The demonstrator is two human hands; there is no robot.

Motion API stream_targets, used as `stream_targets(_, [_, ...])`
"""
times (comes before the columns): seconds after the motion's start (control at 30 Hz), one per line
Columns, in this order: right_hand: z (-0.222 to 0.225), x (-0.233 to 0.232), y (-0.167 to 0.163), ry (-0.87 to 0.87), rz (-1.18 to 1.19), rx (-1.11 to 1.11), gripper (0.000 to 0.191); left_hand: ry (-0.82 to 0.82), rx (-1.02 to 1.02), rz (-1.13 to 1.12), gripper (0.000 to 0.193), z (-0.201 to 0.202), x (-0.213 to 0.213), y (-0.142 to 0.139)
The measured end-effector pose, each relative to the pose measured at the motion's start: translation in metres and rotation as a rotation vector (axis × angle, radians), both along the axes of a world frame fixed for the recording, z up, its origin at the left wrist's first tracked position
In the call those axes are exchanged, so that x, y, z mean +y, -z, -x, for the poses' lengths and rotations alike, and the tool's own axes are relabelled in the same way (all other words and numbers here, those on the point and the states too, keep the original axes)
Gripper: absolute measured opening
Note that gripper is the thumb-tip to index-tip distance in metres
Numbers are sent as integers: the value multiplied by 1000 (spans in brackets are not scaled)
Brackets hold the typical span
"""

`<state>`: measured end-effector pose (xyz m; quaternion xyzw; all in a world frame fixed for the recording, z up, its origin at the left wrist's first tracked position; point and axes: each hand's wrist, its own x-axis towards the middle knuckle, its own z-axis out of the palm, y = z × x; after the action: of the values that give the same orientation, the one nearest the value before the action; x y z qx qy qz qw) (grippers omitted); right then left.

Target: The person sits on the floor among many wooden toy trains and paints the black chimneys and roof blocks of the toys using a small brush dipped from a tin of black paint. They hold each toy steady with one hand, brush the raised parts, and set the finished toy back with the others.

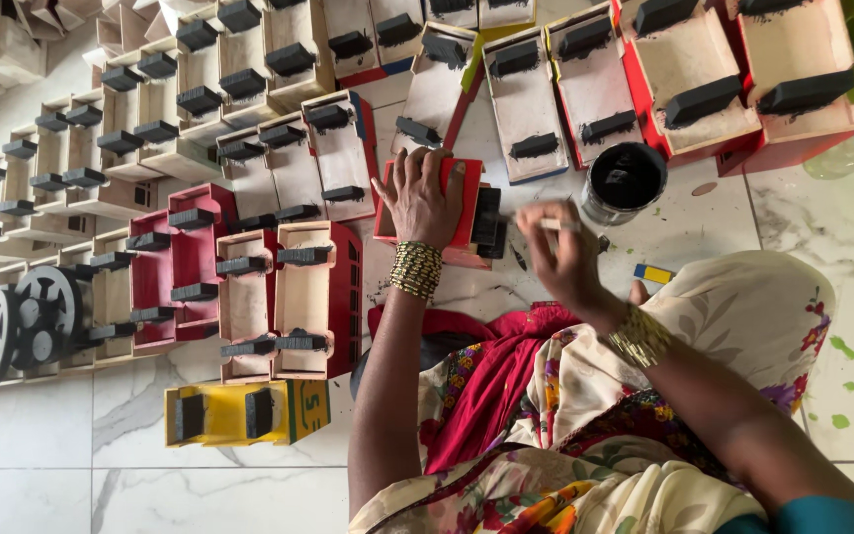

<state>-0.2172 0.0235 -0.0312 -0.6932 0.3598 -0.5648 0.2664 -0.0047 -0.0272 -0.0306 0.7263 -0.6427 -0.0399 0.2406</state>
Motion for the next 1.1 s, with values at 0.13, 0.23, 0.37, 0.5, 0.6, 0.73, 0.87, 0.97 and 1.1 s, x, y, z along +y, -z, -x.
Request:
stream_targets(0.13, [18, 21, -2, -61, -88, -84, 11, -11, -8, -28, 42, -2, -2, 5])
stream_targets(0.23, [11, -2, 6, -64, -66, -180, 10, 0, -13, -20, 42, -3, -2, 6])
stream_targets(0.37, [-16, -14, 18, -95, -99, -179, 7, -2, -6, -38, 43, -7, -4, 3])
stream_targets(0.5, [-9, 10, 18, -133, -158, -203, 9, -3, 3, -42, 43, -9, -2, 1])
stream_targets(0.6, [-3, 6, 14, -43, -80, -209, 7, -1, -1, -42, 43, -8, -1, 0])
stream_targets(0.73, [-12, -10, 9, -31, -195, -138, 6, -2, -1, -64, 42, -9, -1, -2])
stream_targets(0.87, [3, 7, 4, -112, -106, -94, 5, -7, -8, -61, 42, -9, -3, -1])
stream_targets(0.97, [20, 17, -1, -24, -137, -37, 8, 11, 0, -23, 43, -9, -2, 1])
stream_targets(1.1, [10, 13, -4, -164, -134, -193, 10, 2, 22, -53, 42, -8, -2, 1])
